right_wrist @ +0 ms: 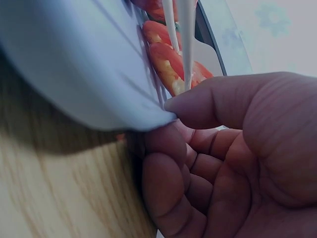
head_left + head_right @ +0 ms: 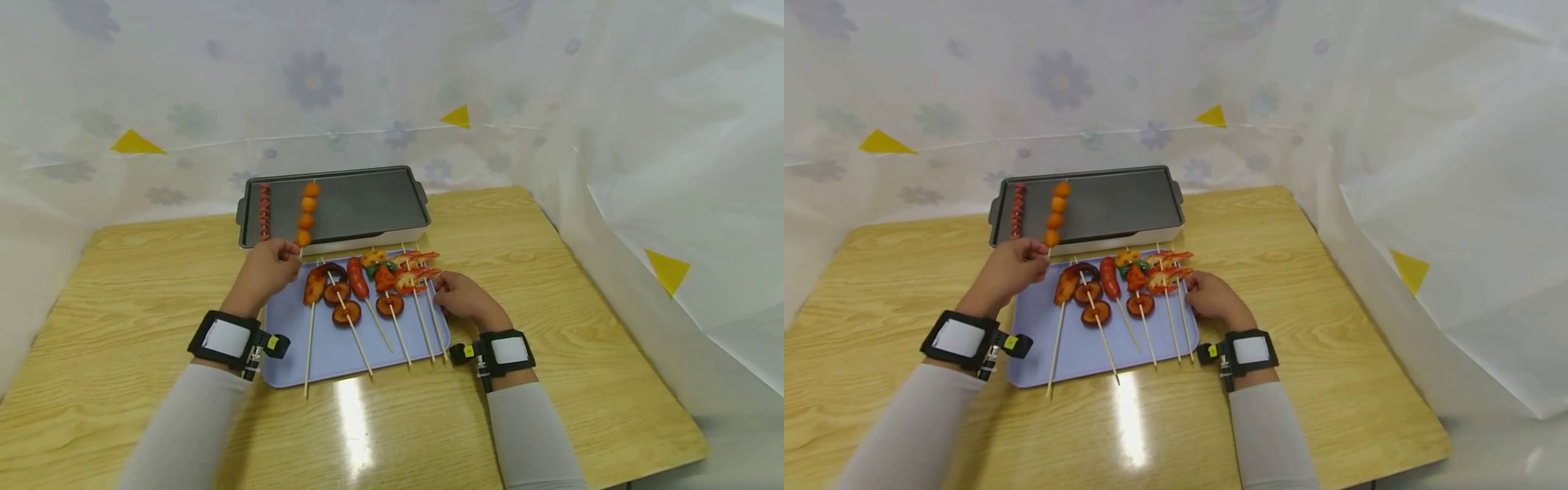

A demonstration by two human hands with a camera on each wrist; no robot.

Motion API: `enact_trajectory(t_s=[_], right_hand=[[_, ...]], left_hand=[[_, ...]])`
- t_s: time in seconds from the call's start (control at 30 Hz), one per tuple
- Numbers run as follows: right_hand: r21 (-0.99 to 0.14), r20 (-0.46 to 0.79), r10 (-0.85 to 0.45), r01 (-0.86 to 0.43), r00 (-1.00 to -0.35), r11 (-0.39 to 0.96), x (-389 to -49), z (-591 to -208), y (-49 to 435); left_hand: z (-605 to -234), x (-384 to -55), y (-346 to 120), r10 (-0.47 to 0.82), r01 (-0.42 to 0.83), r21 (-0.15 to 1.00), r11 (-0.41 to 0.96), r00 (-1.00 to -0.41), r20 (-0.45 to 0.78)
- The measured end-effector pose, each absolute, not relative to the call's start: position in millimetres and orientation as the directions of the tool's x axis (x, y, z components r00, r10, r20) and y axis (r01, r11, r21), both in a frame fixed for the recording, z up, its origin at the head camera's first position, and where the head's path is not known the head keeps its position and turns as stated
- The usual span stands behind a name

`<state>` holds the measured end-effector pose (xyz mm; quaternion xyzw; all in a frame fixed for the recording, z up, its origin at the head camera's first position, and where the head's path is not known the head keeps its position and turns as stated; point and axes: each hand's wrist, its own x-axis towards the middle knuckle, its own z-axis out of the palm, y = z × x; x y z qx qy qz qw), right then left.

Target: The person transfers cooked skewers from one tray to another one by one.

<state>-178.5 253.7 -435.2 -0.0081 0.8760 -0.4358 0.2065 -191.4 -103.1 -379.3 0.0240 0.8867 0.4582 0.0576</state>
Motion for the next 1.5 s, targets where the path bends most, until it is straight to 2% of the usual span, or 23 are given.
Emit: enact_trajectory(t_s=[0.2, 0.53, 0.87, 1.13, 1.5], right_hand=[[-0.763, -0.357, -0.189, 0.169, -0.915, 0.624, -179.6, -435.3, 252.7], [-0.763, -0.347, -0.189, 0.16, -0.919, 0.626, -182.4, -435.0, 252.5], [-0.757, -0.343, -0.187, 0.153, -0.92, 0.636, -181.6, -438.7, 256.3], [-0.767, -0.326, -0.204, 0.132, -0.923, 0.628, -180.2, -438.9, 257.9], [-0.77, -0.333, -0.207, 0.139, -0.92, 0.622, -177.9, -436.5, 255.6]], left_hand=[[-397.0, -172.7, -96.3, 0.092, 0.133, 0.816, 0.563, -0.991, 0.098], [-415.9, -144.6, -102.6, 0.03, 0.144, 0.857, 0.494, -0.988, 0.149], [-412.5, -129.2, -99.5, -0.018, 0.092, 0.885, 0.457, -0.993, 0.113], [-403.8, -114.5, -98.6, 0.031, 0.082, 0.887, 0.455, -0.997, 0.077], [-411.2, -87.7, -96.2, -0.003, -0.04, 0.831, 0.555, -0.999, -0.046]])
